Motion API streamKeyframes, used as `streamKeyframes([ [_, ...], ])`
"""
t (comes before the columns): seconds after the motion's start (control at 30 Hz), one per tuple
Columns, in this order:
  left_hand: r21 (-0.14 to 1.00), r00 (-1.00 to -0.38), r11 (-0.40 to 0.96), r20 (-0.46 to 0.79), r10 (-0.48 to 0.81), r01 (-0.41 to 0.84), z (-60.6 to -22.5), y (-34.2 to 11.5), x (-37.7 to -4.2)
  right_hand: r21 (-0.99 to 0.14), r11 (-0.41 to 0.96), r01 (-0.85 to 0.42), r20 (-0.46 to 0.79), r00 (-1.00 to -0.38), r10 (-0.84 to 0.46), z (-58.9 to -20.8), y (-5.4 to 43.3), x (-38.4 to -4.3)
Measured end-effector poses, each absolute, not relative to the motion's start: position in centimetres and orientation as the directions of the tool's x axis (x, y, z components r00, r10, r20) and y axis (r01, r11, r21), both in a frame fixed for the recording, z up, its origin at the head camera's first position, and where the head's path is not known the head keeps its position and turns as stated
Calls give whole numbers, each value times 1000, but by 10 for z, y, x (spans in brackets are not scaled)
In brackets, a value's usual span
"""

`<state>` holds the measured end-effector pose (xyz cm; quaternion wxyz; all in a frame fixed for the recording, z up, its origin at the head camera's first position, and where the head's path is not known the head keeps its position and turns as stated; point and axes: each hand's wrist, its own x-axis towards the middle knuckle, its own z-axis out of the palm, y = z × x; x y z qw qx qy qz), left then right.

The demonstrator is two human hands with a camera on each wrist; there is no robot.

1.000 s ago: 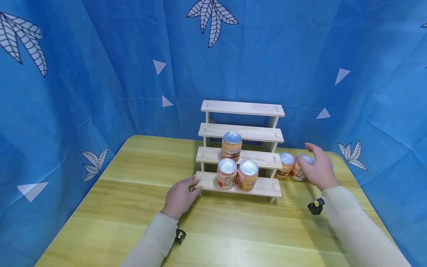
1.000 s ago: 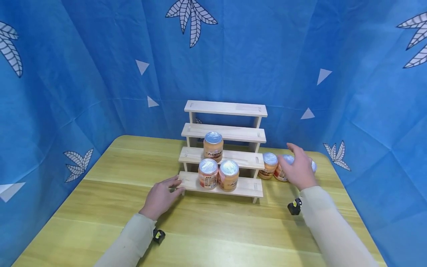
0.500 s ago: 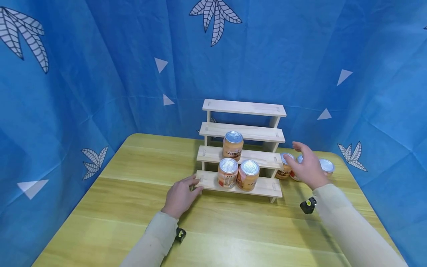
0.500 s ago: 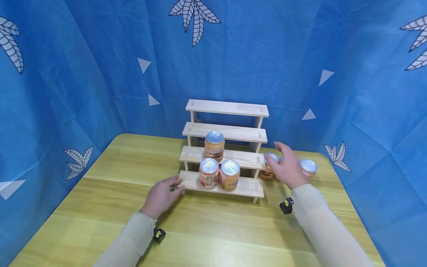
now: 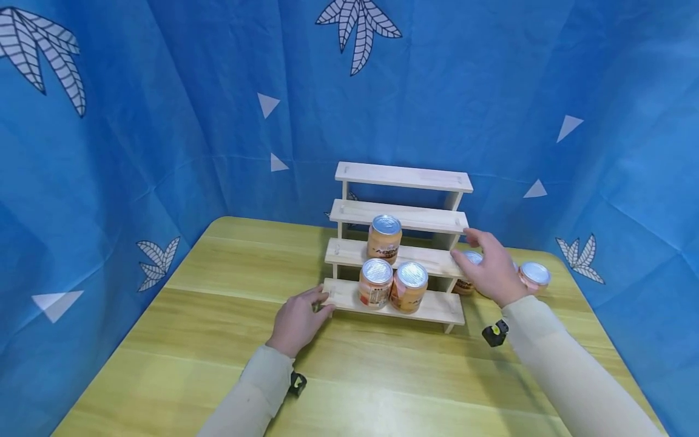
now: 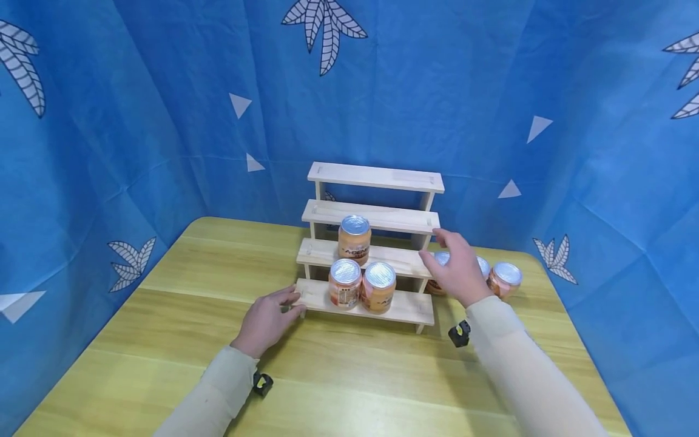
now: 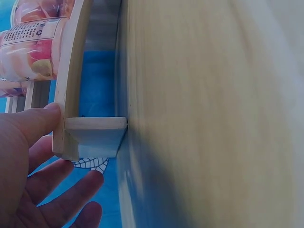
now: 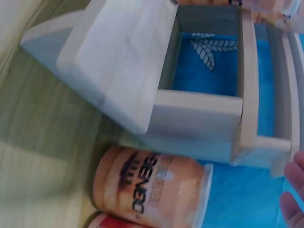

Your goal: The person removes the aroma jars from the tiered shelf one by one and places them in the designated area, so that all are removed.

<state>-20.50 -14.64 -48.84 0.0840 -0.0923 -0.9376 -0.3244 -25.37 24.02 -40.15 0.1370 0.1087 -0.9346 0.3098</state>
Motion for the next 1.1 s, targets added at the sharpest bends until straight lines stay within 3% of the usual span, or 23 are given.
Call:
streamKeyframes([
  [0.63,589,-976,782,179,120,204,-485,-146,-204,-565,738,-370,294,-925,-239,-395,208,-264],
  [0.93,591,-979,783,166,116,192,-486,-147,-204,-612,720,-329,188,-944,-271,-386,189,-274],
  [1.1,593,-978,780,172,120,200,-485,-147,-204,-609,709,-355,191,-933,-303,-386,181,-277],
])
